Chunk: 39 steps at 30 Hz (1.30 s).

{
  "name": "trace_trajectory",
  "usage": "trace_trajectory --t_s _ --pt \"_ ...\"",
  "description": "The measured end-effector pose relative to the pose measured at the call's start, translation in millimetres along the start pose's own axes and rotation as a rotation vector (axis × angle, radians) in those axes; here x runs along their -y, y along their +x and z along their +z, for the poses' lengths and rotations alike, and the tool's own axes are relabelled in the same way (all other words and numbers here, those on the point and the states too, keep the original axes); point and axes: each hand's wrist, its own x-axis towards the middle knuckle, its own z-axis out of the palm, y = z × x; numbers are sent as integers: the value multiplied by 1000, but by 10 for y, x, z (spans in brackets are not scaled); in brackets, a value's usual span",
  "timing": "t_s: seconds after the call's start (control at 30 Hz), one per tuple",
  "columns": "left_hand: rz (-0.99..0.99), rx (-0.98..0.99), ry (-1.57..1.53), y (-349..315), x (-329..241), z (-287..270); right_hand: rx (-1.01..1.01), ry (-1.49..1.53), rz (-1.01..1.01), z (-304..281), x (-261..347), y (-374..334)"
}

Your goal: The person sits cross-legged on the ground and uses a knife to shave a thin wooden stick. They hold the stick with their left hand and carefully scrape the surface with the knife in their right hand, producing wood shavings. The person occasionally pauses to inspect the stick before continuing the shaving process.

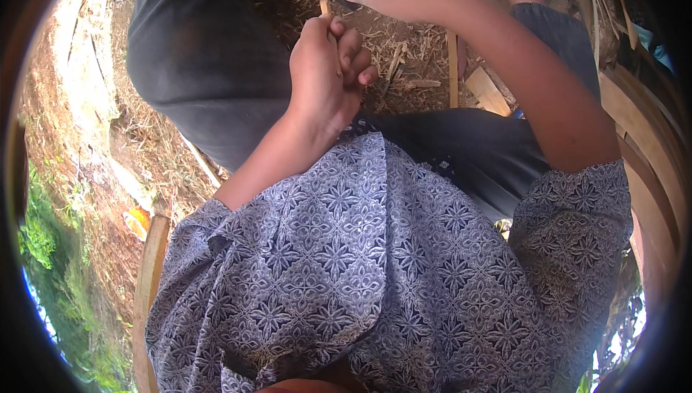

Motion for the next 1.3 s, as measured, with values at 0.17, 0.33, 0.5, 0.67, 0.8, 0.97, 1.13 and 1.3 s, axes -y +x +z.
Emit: trace_trajectory --t_s 0.17,0.33,0.5,0.67,0.8,0.97,1.13,1.3 --pt "-2 7 -13 16 45 45 -119 49 18 187 -81 183" --pt "0 11 -11 17 45 65 -212 -51 -14 354 -302 431" --pt "0 -8 -7 13 53 76 -231 -43 72 415 -218 592" --pt "-7 -4 -4 19 35 36 -227 -38 93 423 -414 793" --pt "-6 2 15 -1 56 41 -211 53 111 376 -563 829" --pt "-24 -4 -29 -5 25 15 -83 -2 52 59 -279 286" --pt "-8 37 -95 0 23 -34 -79 -62 54 35 -82 73" --pt "-33 40 -108 -3 36 2 -166 -10 18 264 -215 315"
